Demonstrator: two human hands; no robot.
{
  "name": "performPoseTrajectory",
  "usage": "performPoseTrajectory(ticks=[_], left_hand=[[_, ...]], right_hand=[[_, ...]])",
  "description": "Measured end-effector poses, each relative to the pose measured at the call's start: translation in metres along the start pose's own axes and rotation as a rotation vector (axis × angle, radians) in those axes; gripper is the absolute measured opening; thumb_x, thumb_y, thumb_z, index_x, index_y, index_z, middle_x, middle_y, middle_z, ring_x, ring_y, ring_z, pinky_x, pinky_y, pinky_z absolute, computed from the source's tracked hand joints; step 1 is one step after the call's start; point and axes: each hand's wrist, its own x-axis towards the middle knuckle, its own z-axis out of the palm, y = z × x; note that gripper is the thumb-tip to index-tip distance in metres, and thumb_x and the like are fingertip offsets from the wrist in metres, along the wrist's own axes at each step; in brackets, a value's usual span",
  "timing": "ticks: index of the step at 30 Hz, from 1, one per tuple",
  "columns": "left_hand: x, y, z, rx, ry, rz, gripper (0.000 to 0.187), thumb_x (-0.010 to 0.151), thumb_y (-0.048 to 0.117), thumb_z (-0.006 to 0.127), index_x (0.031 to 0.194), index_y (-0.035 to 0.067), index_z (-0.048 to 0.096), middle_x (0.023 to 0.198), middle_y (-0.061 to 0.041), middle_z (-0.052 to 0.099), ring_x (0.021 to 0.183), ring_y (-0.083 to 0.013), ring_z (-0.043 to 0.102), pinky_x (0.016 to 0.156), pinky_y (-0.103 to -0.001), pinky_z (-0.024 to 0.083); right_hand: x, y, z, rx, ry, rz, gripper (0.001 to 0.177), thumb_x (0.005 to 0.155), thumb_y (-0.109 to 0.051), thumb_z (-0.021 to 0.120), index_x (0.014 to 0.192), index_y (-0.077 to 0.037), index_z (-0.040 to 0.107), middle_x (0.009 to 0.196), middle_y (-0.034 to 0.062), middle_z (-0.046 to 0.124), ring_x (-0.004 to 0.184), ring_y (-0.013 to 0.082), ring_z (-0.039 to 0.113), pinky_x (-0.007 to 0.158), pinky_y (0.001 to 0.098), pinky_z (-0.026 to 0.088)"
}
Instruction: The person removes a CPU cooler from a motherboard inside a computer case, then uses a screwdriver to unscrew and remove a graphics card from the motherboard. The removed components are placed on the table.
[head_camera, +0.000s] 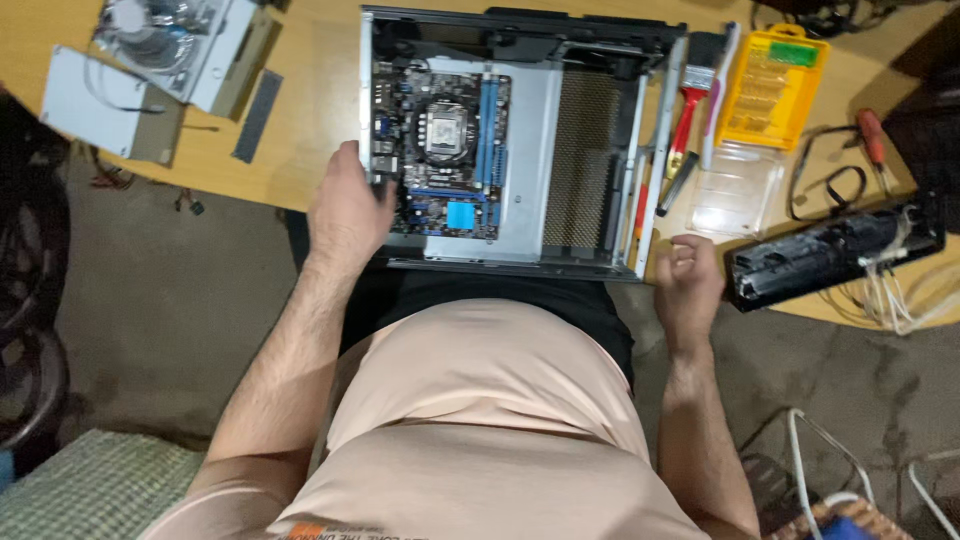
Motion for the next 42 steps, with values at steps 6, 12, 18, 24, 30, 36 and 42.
performPoseTrajectory(ticks=[6, 12, 18, 24, 30, 36, 42], left_hand=[[-0.009, 0.033, -0.030, 0.023, 0.000, 0.003, 0.073, 0.110, 0.015, 0.089, 0.171, -0.001, 0.052, 0.147, -0.030, 0.073, 0.126, -0.0636, 0.081, 0.103, -0.078, 0.069], [-0.012, 0.024, -0.031, 0.029, -0.002, 0.071, 0.074, 0.112, 0.018, 0.091, 0.170, -0.002, 0.049, 0.147, -0.033, 0.074, 0.122, -0.0681, 0.081, 0.102, -0.082, 0.068], [-0.013, 0.010, -0.018, -0.074, 0.051, 0.074, 0.047, 0.127, 0.020, 0.068, 0.168, 0.002, 0.054, 0.149, -0.028, 0.071, 0.124, -0.0637, 0.081, 0.106, -0.080, 0.066], [-0.023, 0.008, -0.023, -0.202, 0.056, 0.053, 0.048, 0.127, 0.021, 0.068, 0.169, 0.001, 0.055, 0.144, -0.027, 0.072, 0.124, -0.0562, 0.084, 0.107, -0.076, 0.067], [-0.045, -0.014, -0.029, -0.360, -0.067, 0.046, 0.066, 0.118, 0.022, 0.083, 0.171, -0.003, 0.053, 0.157, -0.028, 0.071, 0.121, -0.0550, 0.083, 0.096, -0.067, 0.070], [-0.061, -0.047, -0.008, -0.429, -0.104, -0.015, 0.064, 0.116, 0.037, 0.088, 0.163, 0.001, 0.065, 0.151, -0.026, 0.076, 0.123, -0.0498, 0.085, 0.097, -0.060, 0.073], [-0.069, -0.052, -0.001, -0.440, 0.046, 0.034, 0.043, 0.117, 0.031, 0.090, 0.147, 0.002, 0.079, 0.123, -0.018, 0.081, 0.108, -0.0393, 0.089, 0.081, -0.046, 0.075]], right_hand=[[-0.011, -0.029, 0.005, -0.206, 0.014, -0.191, 0.032, 0.110, -0.008, 0.098, 0.134, -0.015, 0.078, 0.093, 0.0091, 0.082, 0.091, 0.0395, 0.083, 0.087, 0.0535, 0.066], [0.003, -0.002, 0.026, -0.183, 0.054, -0.325, 0.026, 0.105, -0.004, 0.103, 0.121, -0.013, 0.085, 0.085, 0.0075, 0.079, 0.083, 0.0309, 0.083, 0.085, 0.0429, 0.068], [0.026, 0.000, 0.034, -0.270, -0.151, -0.025, 0.042, 0.110, -0.063, 0.096, 0.121, -0.024, 0.081, 0.096, 0.0008, 0.079, 0.100, 0.0400, 0.083, 0.099, 0.0604, 0.064], [0.035, -0.007, 0.021, -0.274, -0.197, 0.022, 0.025, 0.110, -0.045, 0.093, 0.118, -0.023, 0.087, 0.091, -0.0012, 0.084, 0.099, 0.0339, 0.086, 0.099, 0.0514, 0.066], [0.021, 0.019, -0.014, 0.225, -0.282, -0.022, 0.013, 0.121, -0.007, 0.086, 0.133, -0.004, 0.082, 0.097, 0.0171, 0.082, 0.087, 0.0414, 0.079, 0.100, 0.0599, 0.064], [0.018, 0.031, -0.012, 0.248, -0.267, -0.062, 0.024, 0.128, -0.004, 0.091, 0.148, -0.001, 0.077, 0.098, 0.0146, 0.083, 0.076, 0.0222, 0.075, 0.085, 0.0406, 0.062], [0.033, 0.038, 0.008, 0.018, -0.293, -0.155, 0.034, 0.114, -0.012, 0.105, 0.139, -0.008, 0.082, 0.097, 0.0111, 0.083, 0.086, 0.0271, 0.078, 0.094, 0.0396, 0.062]])
